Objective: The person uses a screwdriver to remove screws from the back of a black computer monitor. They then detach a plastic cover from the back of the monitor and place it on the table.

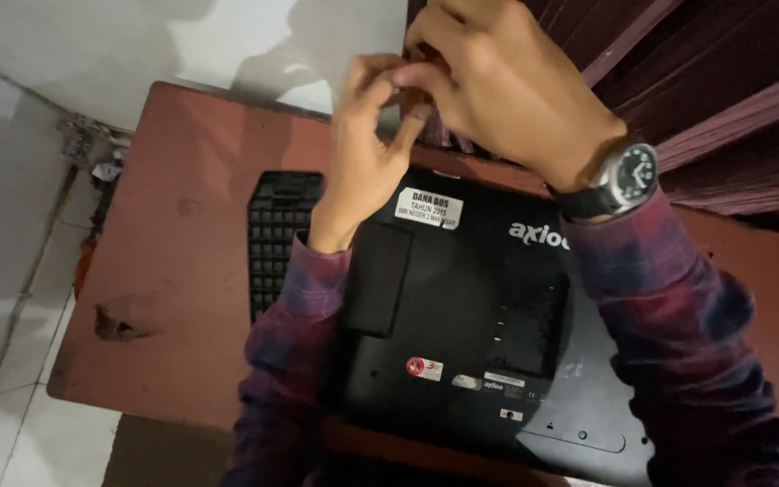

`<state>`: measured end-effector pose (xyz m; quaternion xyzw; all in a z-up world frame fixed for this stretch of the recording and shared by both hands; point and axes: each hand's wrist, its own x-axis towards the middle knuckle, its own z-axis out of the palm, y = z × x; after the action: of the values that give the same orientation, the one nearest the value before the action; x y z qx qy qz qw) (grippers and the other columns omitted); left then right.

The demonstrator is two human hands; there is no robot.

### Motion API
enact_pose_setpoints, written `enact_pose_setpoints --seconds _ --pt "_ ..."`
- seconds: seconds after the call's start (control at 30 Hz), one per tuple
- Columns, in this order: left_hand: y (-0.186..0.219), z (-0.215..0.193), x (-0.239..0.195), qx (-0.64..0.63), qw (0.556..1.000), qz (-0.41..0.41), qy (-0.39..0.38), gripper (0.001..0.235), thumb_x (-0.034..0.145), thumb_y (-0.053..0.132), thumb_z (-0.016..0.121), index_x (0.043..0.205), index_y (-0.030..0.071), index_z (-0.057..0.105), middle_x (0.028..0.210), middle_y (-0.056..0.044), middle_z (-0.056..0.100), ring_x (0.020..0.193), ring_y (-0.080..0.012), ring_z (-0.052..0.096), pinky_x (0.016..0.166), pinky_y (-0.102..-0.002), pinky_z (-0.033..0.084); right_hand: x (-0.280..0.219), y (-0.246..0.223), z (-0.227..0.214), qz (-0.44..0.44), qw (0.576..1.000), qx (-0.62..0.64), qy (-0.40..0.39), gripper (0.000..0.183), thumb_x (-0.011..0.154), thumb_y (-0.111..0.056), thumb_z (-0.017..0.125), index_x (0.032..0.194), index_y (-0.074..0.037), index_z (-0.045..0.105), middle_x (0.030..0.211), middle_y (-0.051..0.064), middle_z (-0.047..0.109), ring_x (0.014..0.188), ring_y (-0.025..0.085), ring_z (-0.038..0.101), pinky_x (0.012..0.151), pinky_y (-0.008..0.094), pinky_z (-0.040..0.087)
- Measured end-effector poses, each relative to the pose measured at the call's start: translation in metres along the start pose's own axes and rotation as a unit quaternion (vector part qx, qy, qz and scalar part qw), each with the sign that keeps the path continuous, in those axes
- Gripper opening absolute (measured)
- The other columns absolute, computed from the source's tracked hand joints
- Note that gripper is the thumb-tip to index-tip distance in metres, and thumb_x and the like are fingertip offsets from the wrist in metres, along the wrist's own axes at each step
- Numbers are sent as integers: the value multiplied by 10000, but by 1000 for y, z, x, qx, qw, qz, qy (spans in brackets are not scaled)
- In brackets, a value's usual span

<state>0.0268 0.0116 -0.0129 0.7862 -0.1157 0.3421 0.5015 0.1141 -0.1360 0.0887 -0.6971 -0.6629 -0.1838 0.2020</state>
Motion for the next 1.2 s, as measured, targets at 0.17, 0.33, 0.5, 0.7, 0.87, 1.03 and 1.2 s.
enact_pose_setpoints --seconds 0.17,0.33,0.5,0.7,0.87,1.03,1.2 --pt "3 -2 -1 -13 997 -9 77 298 952 -36 755 1162 89 585 1077 -68 670 947 -194 694 856 -323 571 -8 -1 20 31 971 -237 27 313 1183 -344 781 1155 -38 723 1121 129 678 957 303 640 727 406 523" --pt "-2 -2 -8 -49 997 9 64 622 929 -183 637 1425 131 432 1138 -128 702 1066 -221 719 986 -312 594 -19 -21 14 115 992 55 -3 269 1093 -41 666 1288 22 492 1143 229 593 941 411 618 751 465 478" --pt "25 -12 -11 -31 998 56 -8 641 1059 56 864 1497 215 426 1505 -46 495 1311 -265 650 1045 -375 628 -96 -62 -40 212 973 -6 92 137 1215 -101 633 1289 -10 564 1097 135 709 906 277 677 804 435 491" --pt "68 -19 -8 -32 998 54 3 425 1035 -58 726 1364 42 477 1304 -125 556 1218 -254 618 1032 -371 599 -227 -111 -77 216 957 110 161 264 1172 46 445 1413 41 337 831 244 602 648 229 662 606 337 630" --pt "86 -16 -10 -14 998 58 4 302 1053 -48 731 1296 40 576 1306 -104 558 1188 -266 602 975 -366 595 -297 -138 -53 317 912 141 217 177 1061 -29 574 1139 -65 418 870 153 671 587 127 659 470 187 541" --pt "88 -13 -9 -24 997 75 -17 273 1057 -44 730 1289 -6 592 1343 -142 530 1268 -272 587 984 -366 599 -288 -157 -52 365 892 156 218 224 1030 -27 583 1143 -13 390 967 207 649 709 207 699 555 246 600" --pt "94 -11 -11 -18 998 54 -25 257 1063 -43 712 1285 8 594 1316 -151 568 1256 -284 624 1004 -366 583 -276 -160 -59 360 897 139 213 260 1013 -12 581 1157 38 371 908 251 623 691 268 703 559 286 594"
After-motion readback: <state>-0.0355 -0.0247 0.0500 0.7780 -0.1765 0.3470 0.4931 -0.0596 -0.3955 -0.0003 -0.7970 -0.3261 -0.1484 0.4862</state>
